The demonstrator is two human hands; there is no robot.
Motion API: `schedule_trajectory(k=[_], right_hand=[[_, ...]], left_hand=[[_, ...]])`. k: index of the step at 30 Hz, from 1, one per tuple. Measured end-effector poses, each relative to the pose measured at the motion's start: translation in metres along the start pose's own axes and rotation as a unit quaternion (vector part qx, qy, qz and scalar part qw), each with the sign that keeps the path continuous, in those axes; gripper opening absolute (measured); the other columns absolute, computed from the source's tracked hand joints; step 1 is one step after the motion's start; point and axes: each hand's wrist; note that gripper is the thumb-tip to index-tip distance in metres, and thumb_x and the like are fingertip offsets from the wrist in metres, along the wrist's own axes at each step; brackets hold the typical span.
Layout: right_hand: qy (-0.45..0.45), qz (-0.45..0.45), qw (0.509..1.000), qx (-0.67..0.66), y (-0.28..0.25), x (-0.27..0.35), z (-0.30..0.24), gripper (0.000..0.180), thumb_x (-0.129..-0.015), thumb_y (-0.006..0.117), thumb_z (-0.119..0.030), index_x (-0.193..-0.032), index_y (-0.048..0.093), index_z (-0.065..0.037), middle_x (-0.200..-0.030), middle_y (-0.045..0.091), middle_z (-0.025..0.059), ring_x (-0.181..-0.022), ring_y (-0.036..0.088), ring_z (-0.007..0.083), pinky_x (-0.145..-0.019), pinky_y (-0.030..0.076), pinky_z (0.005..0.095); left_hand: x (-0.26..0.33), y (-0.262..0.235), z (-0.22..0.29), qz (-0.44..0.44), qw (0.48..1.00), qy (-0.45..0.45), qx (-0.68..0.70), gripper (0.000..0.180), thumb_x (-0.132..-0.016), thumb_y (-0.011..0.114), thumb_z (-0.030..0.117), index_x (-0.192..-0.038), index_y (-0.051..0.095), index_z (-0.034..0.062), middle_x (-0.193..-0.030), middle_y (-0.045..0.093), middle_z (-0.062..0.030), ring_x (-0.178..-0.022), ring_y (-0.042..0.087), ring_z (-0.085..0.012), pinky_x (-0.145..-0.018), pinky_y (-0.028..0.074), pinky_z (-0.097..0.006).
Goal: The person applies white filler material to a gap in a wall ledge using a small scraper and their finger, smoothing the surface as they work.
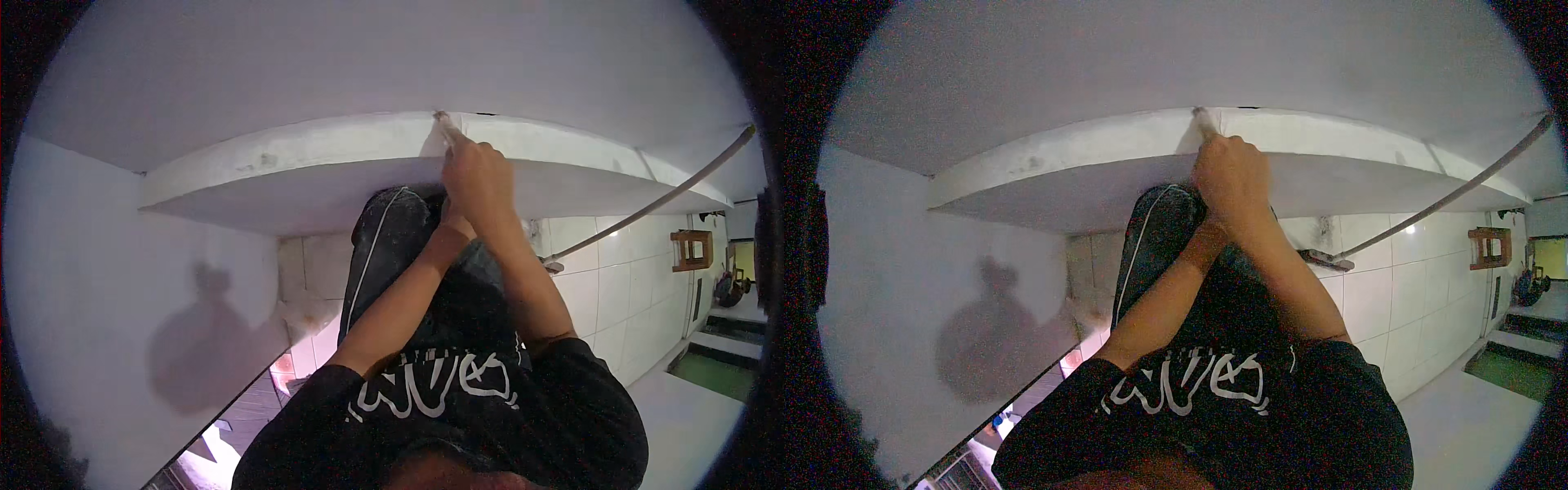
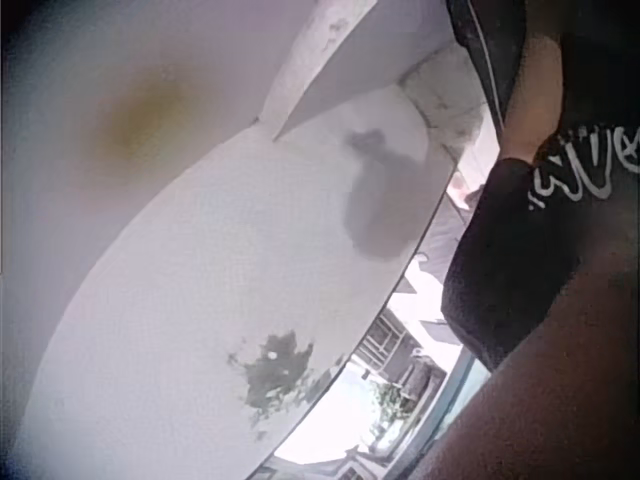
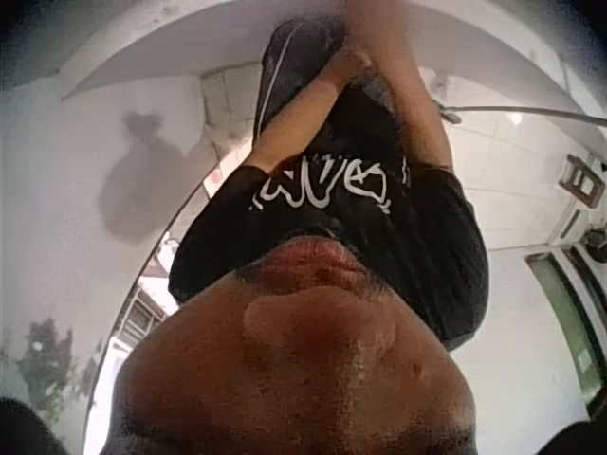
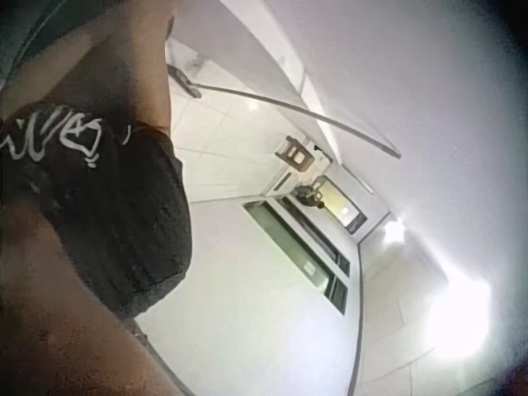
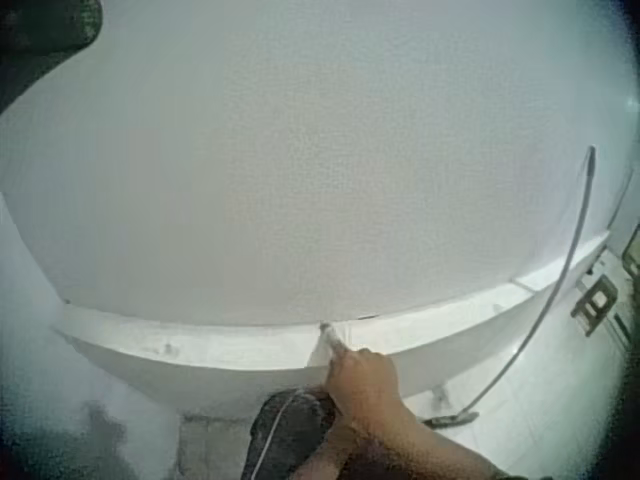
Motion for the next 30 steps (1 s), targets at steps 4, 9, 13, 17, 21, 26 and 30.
schedule_trajectory(k=[4,9,13,17,21,26,30], right_hand=[[0.046,0.016,0.999,-0.02,0.006,0.007,0.004,0.047,-0.092,0.056,-0.014,-0.14,0.058,-0.016,-0.072,0.067,0.0235,-0.071,0.069,0.0395,-0.066,0.055,0.0512],[-0.032,-0.006,0.997,-0.077,-0.003,-0.001,-0.035,0.052,-0.09,0.055,-0.012,-0.142,0.053,-0.007,-0.073,0.068,0.0222,-0.068,0.07,0.038,-0.061,0.056,0.0489],[-0.054,-0.017,0.998,-0.037,0.006,-0.004,-0.042,0.057,-0.087,0.057,-0.012,-0.142,0.051,-0.001,-0.075,0.07,0.0186,-0.067,0.072,0.0338,-0.057,0.057,0.0451],[-0.009,-0.03,0.999,-0.017,0.0,0.002,-0.009,0.055,-0.088,0.057,-0.013,-0.143,0.054,-0.014,-0.075,0.07,0.0187,-0.068,0.071,0.0358,-0.061,0.057,0.0468],[0.045,-0.03,0.998,-0.014,-0.004,0.008,0.015,0.05,-0.093,0.057,-0.016,-0.142,0.056,-0.022,-0.078,0.07,0.0212,-0.073,0.07,0.0395,-0.068,0.056,0.0495],[0.065,-0.015,0.997,-0.048,-0.002,0.01,0.012,0.048,-0.092,0.058,-0.016,-0.14,0.057,-0.019,-0.08,0.069,0.025,-0.076,0.068,0.0432,-0.069,0.055,0.052],[-0.018,-0.007,0.997,-0.077,0.005,0.016,-0.001,0.058,-0.09,0.058,-0.014,-0.147,0.048,-0.013,-0.072,0.068,0.0219,-0.068,0.069,0.0419,-0.065,0.055,0.0533]], left_hand=[[0.001,-0.001,0.001,0.014,1.0,0.01,0.007,0.032,-0.096,0.06,0.034,-0.096,0.067,0.0022,-0.092,0.068,-0.0212,-0.088,0.064,-0.0396,-0.087,0.047,-0.05],[0.004,-0.003,0.001,0.072,0.996,0.051,-0.006,0.032,-0.097,0.059,0.034,-0.096,0.067,0.0021,-0.092,0.069,-0.0219,-0.087,0.065,-0.0407,-0.086,0.048,-0.05],[-0.001,-0.012,0.004,-0.022,0.999,-0.035,-0.004,0.031,-0.095,0.06,0.032,-0.091,0.068,0.0022,-0.094,0.071,-0.0234,-0.086,0.068,-0.0429,-0.08,0.05,-0.054],[-0.004,-0.018,0.016,-0.036,0.999,-0.01,0.005,0.032,-0.094,0.061,0.033,-0.098,0.069,0.0021,-0.101,0.071,-0.022,-0.093,0.067,-0.0403,-0.088,0.049,-0.051],[-0.003,-0.003,0.005,0.003,1.0,0.011,0.029,0.033,-0.089,0.064,0.034,-0.101,0.068,0.0031,-0.106,0.07,-0.0202,-0.1,0.066,-0.0385,-0.089,0.051,-0.05],[0.005,0.018,-0.02,0.164,0.979,0.091,0.083,0.037,-0.084,0.067,0.034,-0.106,0.067,0.0043,-0.112,0.069,-0.0179,-0.109,0.065,-0.0362,-0.09,0.054,-0.048],[-0.005,-0.015,0.017,-0.043,0.998,-0.026,0.027,0.038,-0.092,0.062,0.035,-0.116,0.064,0.0054,-0.115,0.068,-0.0203,-0.116,0.06,-0.0383,-0.103,0.042,-0.05]])
Point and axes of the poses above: each hand's wrist, its own x-axis away from the middle knuckle, its own y-axis out of the palm, z = x × y
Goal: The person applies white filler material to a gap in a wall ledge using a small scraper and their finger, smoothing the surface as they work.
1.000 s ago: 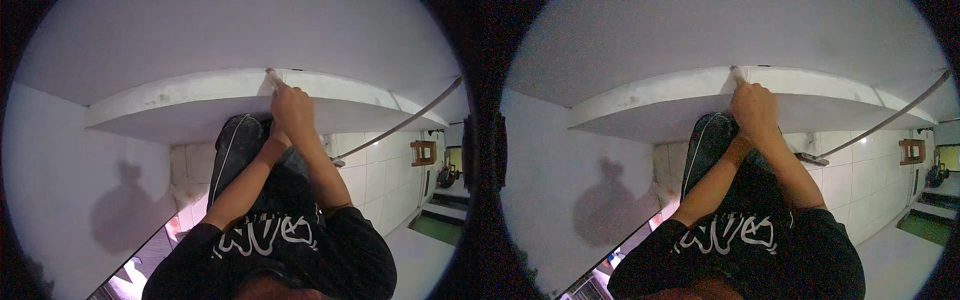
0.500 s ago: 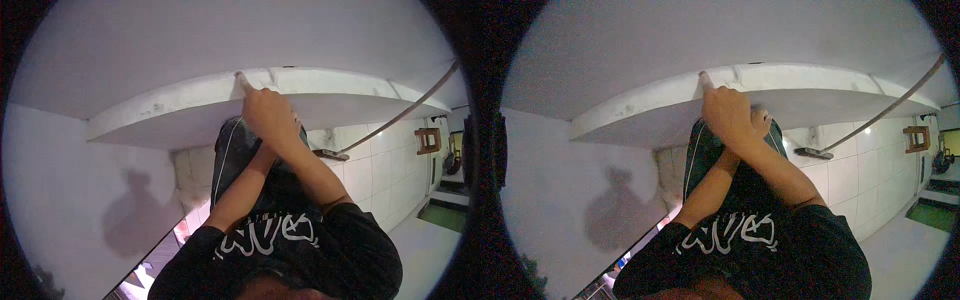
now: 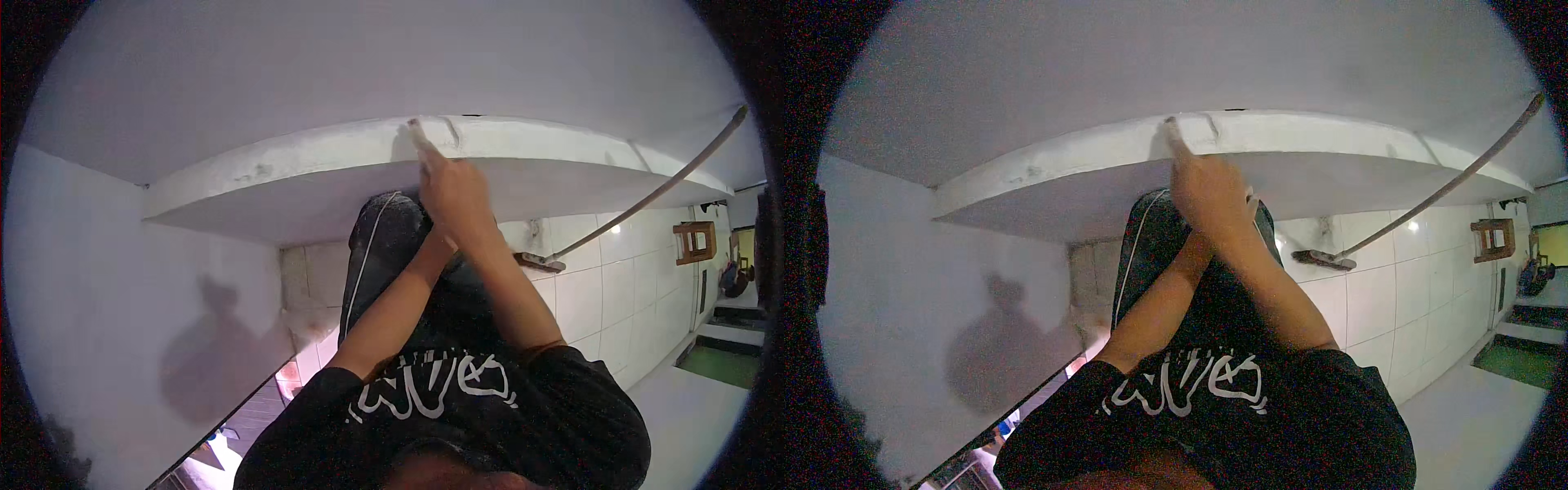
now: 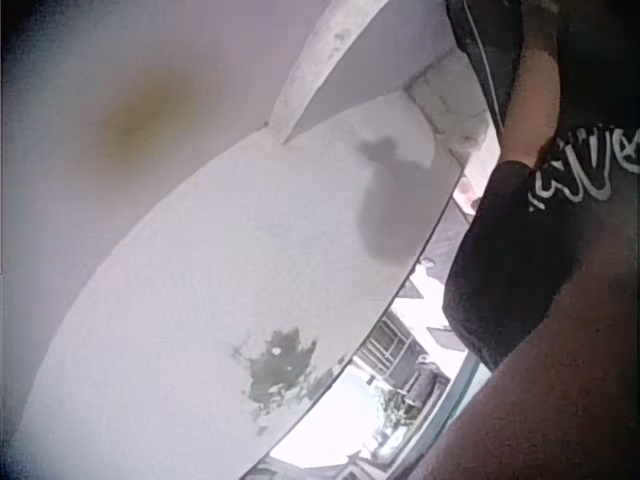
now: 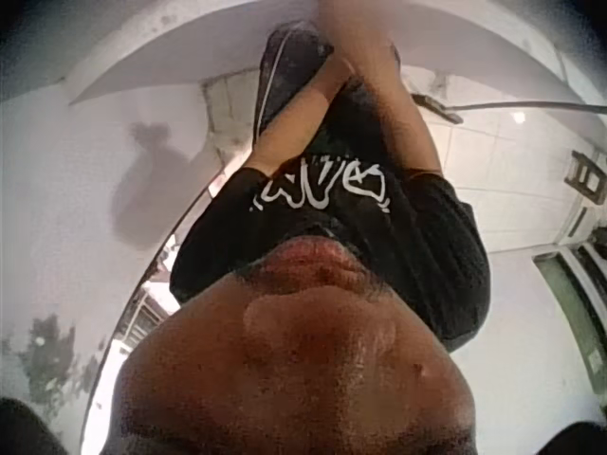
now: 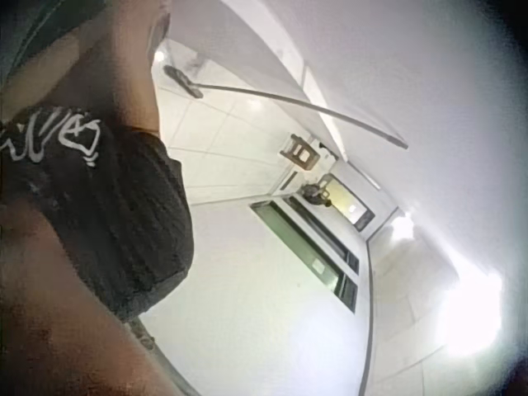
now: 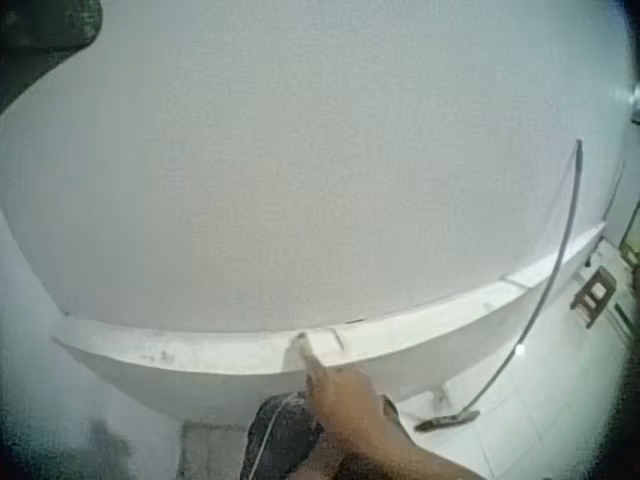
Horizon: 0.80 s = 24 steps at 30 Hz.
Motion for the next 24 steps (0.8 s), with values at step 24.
schedule_trajectory(k=[24], right_hand=[[-0.037,0.007,0.999,0.028,0.006,-0.019,0.006,0.049,-0.091,0.059,-0.016,-0.139,0.06,-0.025,-0.07,0.068,0.018,-0.062,0.068,0.0365,-0.058,0.055,0.0471]], left_hand=[[0.008,0.027,-0.041,0.128,0.979,0.136,0.083,0.042,-0.088,0.067,0.029,-0.122,0.061,0.0051,-0.108,0.07,-0.0202,-0.106,0.066,-0.0371,-0.091,0.052,-0.05]])
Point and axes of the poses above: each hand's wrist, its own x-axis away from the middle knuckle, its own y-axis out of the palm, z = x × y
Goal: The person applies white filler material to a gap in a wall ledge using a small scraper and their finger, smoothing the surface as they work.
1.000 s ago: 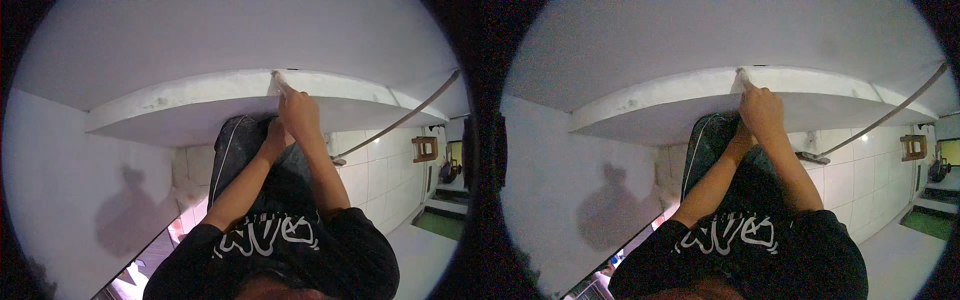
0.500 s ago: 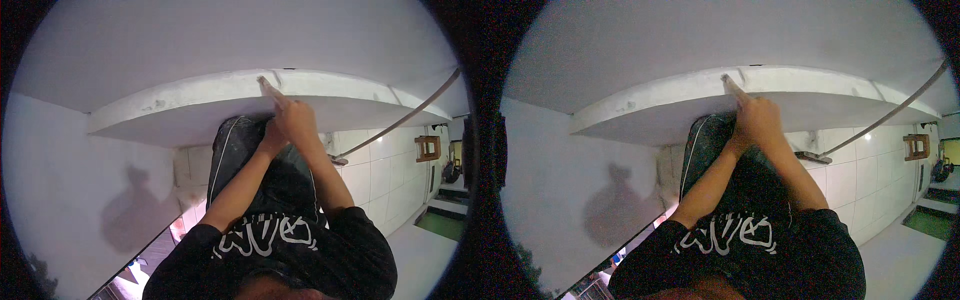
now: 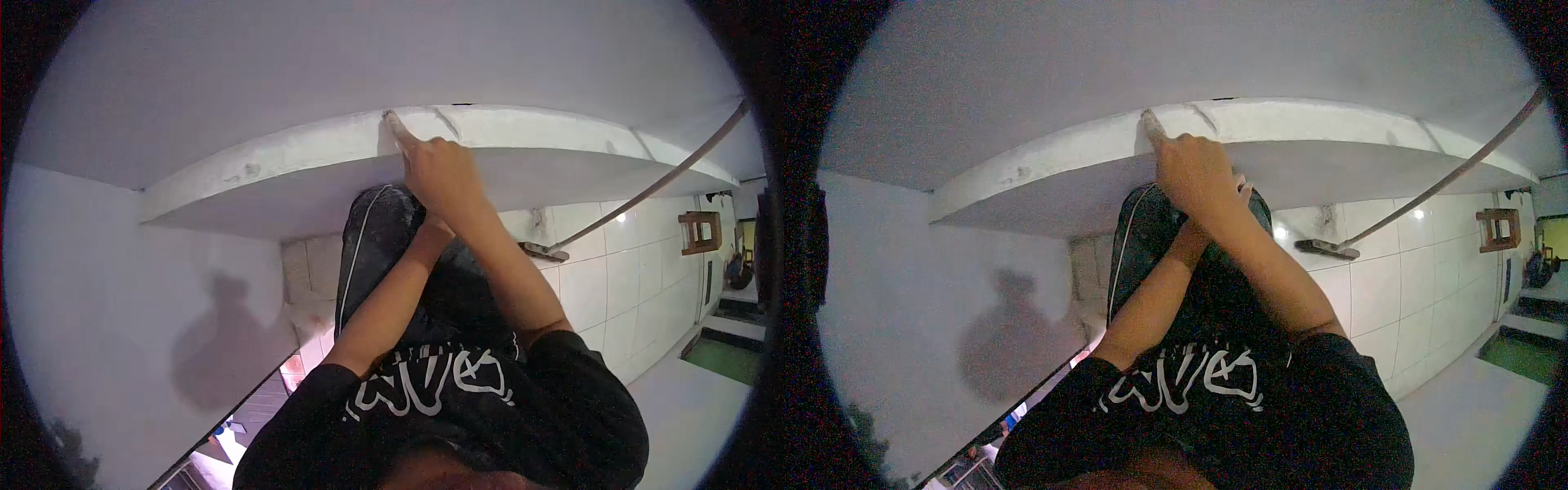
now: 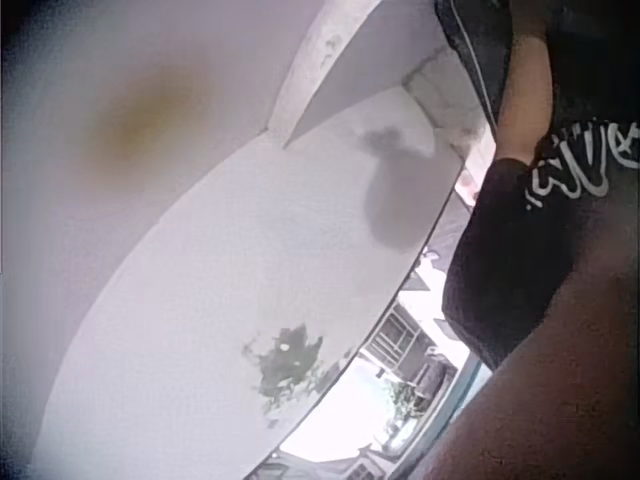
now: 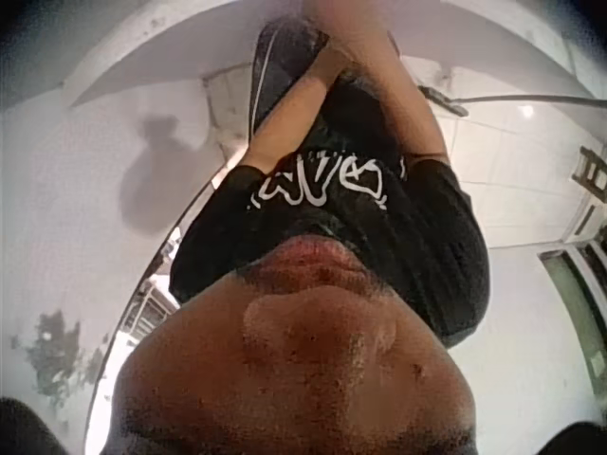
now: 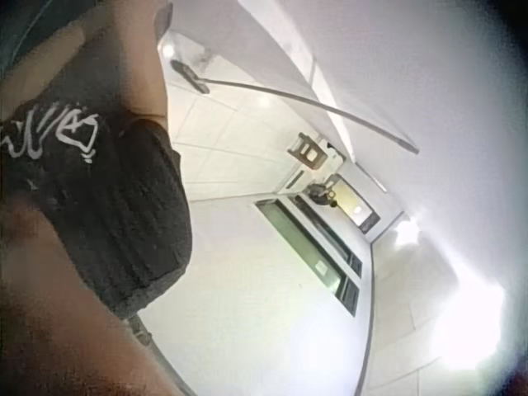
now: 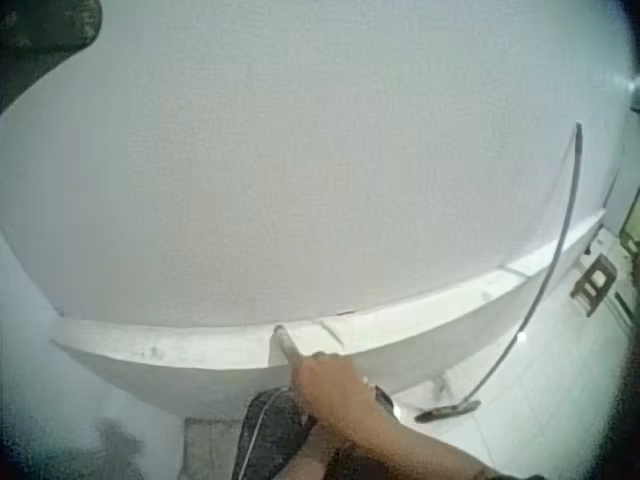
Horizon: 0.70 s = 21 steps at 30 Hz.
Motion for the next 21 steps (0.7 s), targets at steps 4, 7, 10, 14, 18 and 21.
schedule_trajectory(k=[4,7,10,14,18,21], right_hand=[[0.0,0.009,0.997,0.072,-0.008,-0.006,0.003,0.043,-0.09,0.06,-0.02,-0.133,0.065,-0.023,-0.069,0.069,0.0159,-0.064,0.07,0.034,-0.058,0.057,0.0453],[0.05,-0.021,0.995,0.085,-0.016,-0.002,0.024,0.042,-0.09,0.058,-0.018,-0.13,0.067,-0.022,-0.071,0.069,0.0176,-0.069,0.07,0.037,-0.062,0.057,0.0469],[0.071,-0.02,0.992,0.098,-0.02,0.003,0.04,0.042,-0.09,0.057,-0.016,-0.131,0.065,-0.019,-0.074,0.07,0.0192,-0.07,0.071,0.0371,-0.064,0.058,0.0478],[0.05,0.035,0.996,0.061,-0.02,0.007,0.04,0.045,-0.091,0.056,-0.016,-0.135,0.061,-0.016,-0.076,0.07,0.0205,-0.071,0.072,0.0374,-0.066,0.058,0.048],[0.113,-0.013,0.992,0.058,-0.029,0.016,0.029,0.046,-0.091,0.055,-0.013,-0.135,0.063,-0.021,-0.078,0.069,0.0226,-0.077,0.068,0.043,-0.072,0.055,0.0515],[0.021,-0.033,0.999,0.004,-0.021,0.004,0.001,0.049,-0.091,0.059,-0.015,-0.14,0.059,-0.022,-0.074,0.068,0.0212,-0.071,0.068,0.0396,-0.068,0.056,0.0493]], left_hand=[[-0.001,0.0,0.0,0.055,0.997,0.005,0.051,0.047,-0.09,0.066,0.031,-0.128,0.058,0.0054,-0.113,0.069,-0.0213,-0.112,0.064,-0.037,-0.097,0.049,-0.05],[-0.012,-0.012,0.027,0.011,0.994,-0.042,0.105,0.049,-0.093,0.062,0.036,-0.13,0.058,0.0055,-0.115,0.069,-0.022,-0.113,0.064,-0.0385,-0.097,0.049,-0.051],[-0.013,-0.017,0.027,-0.063,0.993,-0.088,0.045,0.045,-0.093,0.058,0.04,-0.122,0.063,0.0062,-0.111,0.07,-0.0209,-0.103,0.067,-0.0407,-0.089,0.053,-0.051],[-0.01,-0.008,0.008,-0.084,0.989,-0.117,-0.042,0.037,-0.093,0.057,0.04,-0.107,0.069,0.0078,-0.099,0.073,-0.019,-0.086,0.07,-0.044,-0.075,0.057,-0.051],[-0.013,-0.02,0.028,-0.128,0.984,-0.115,0.042,0.043,-0.093,0.057,0.04,-0.121,0.064,0.007,-0.114,0.069,-0.0219,-0.104,0.067,-0.0417,-0.087,0.054,-0.051],[-0.008,-0.007,0.012,-0.077,0.993,-0.082,-0.033,0.053,-0.095,0.057,0.041,-0.136,0.054,0.0085,-0.136,0.058,-0.0225,-0.126,0.055,-0.0382,-0.102,0.047,-0.05]])
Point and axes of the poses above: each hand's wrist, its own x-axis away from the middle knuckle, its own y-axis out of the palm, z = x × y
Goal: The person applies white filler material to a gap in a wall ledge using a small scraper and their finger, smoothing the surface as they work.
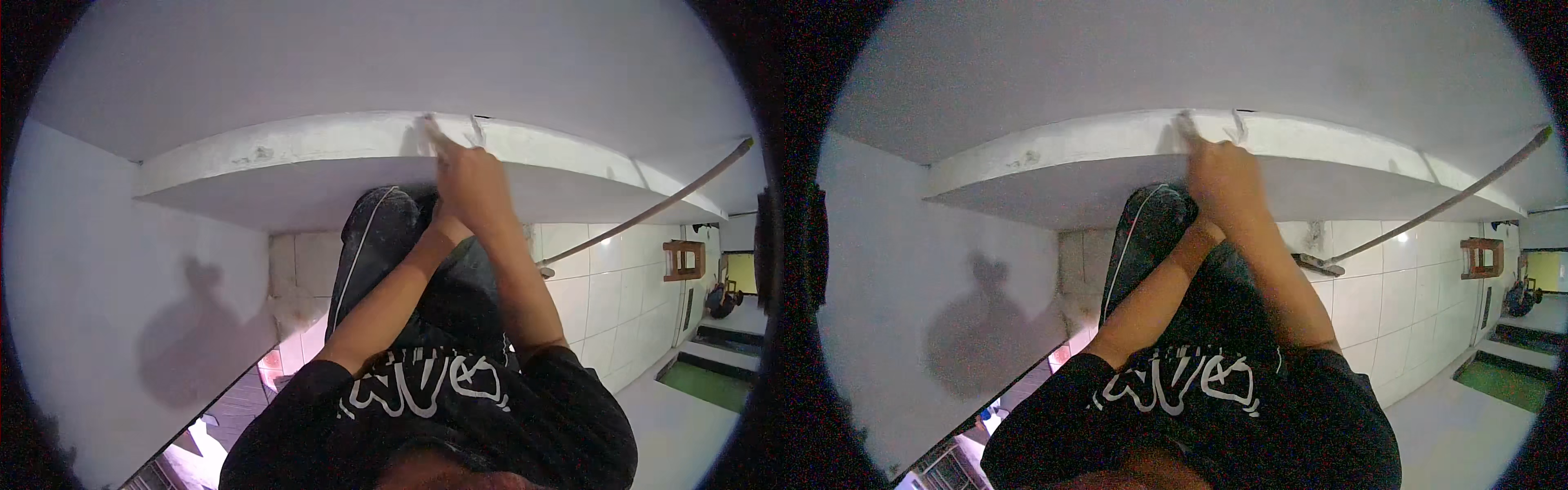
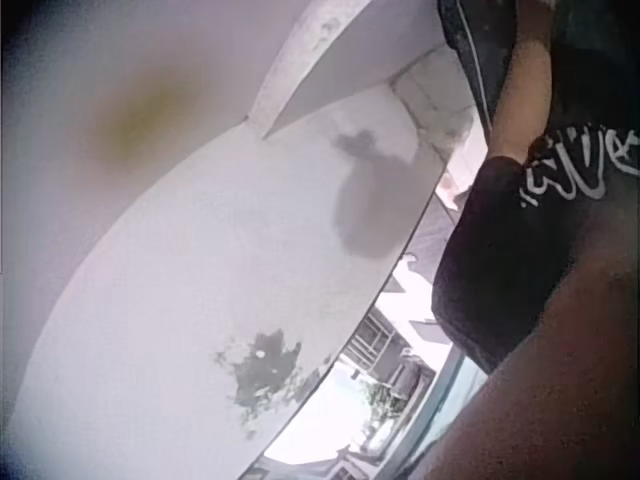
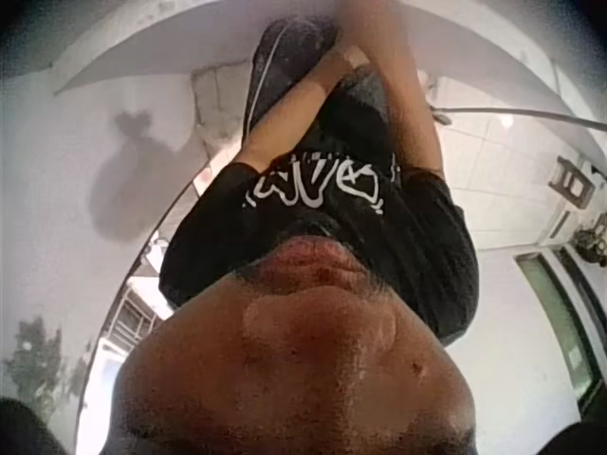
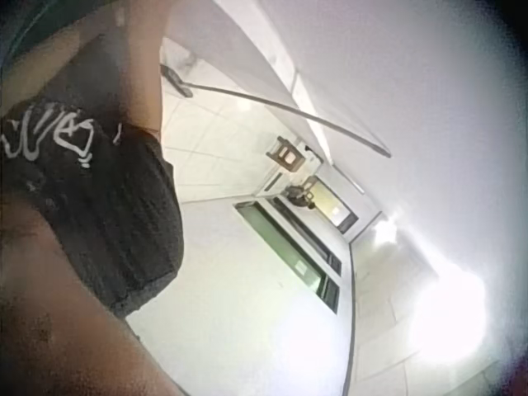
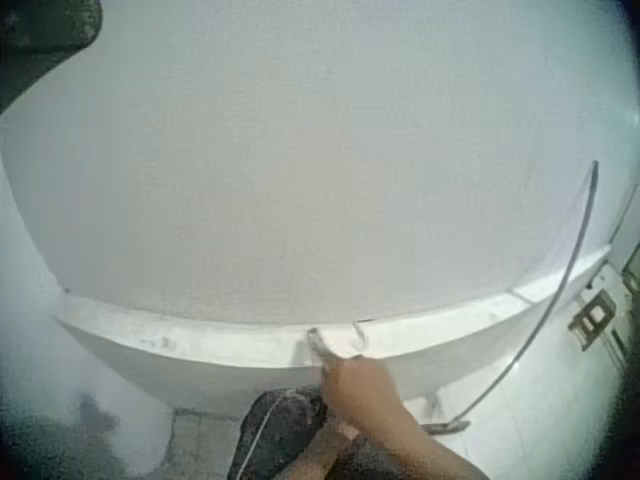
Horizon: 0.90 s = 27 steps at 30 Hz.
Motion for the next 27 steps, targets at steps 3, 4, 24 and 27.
schedule_trajectory(k=[3,4,24,27], right_hand=[[-0.081,0.034,0.995,0.046,0.015,-0.019,-0.012,0.052,-0.091,0.06,-0.016,-0.142,0.057,-0.024,-0.072,0.068,0.019,-0.068,0.069,0.0358,-0.064,0.056,0.0468],[-0.066,-0.002,0.994,0.086,0.016,-0.023,-0.009,0.037,-0.088,0.057,-0.013,-0.123,0.069,-0.008,-0.076,0.072,0.0179,-0.071,0.074,0.0332,-0.064,0.06,0.045],[0.129,0.063,0.987,0.07,-0.005,0.012,0.063,0.042,-0.092,0.054,-0.015,-0.132,0.064,-0.014,-0.083,0.069,0.0254,-0.078,0.068,0.0436,-0.07,0.055,0.0531],[0.128,0.061,0.988,0.055,-0.008,0.018,0.056,0.046,-0.092,0.054,-0.014,-0.138,0.06,-0.015,-0.082,0.069,0.0252,-0.076,0.067,0.0442,-0.069,0.054,0.0537]], left_hand=[[0.01,0.011,-0.022,-0.069,0.937,-0.079,0.333,0.062,-0.095,0.057,0.043,-0.146,0.043,0.0105,-0.149,0.045,-0.0206,-0.138,0.043,-0.0356,-0.111,0.039,-0.047],[0.019,0.011,-0.023,-0.052,0.955,-0.021,0.29,0.065,-0.095,0.06,0.045,-0.147,0.043,0.0091,-0.15,0.046,-0.015,-0.139,0.043,-0.0315,-0.115,0.035,-0.043],[-0.006,-0.018,0.016,-0.046,0.998,-0.042,-0.032,0.029,-0.089,0.058,0.026,-0.096,0.069,-0.0003,-0.083,0.07,-0.0252,-0.078,0.07,-0.0436,-0.075,0.056,-0.053],[-0.007,-0.017,0.021,-0.108,0.991,-0.06,-0.049,0.029,-0.09,0.059,0.026,-0.098,0.069,0.0007,-0.088,0.07,-0.0246,-0.084,0.07,-0.0424,-0.078,0.056,-0.053]])
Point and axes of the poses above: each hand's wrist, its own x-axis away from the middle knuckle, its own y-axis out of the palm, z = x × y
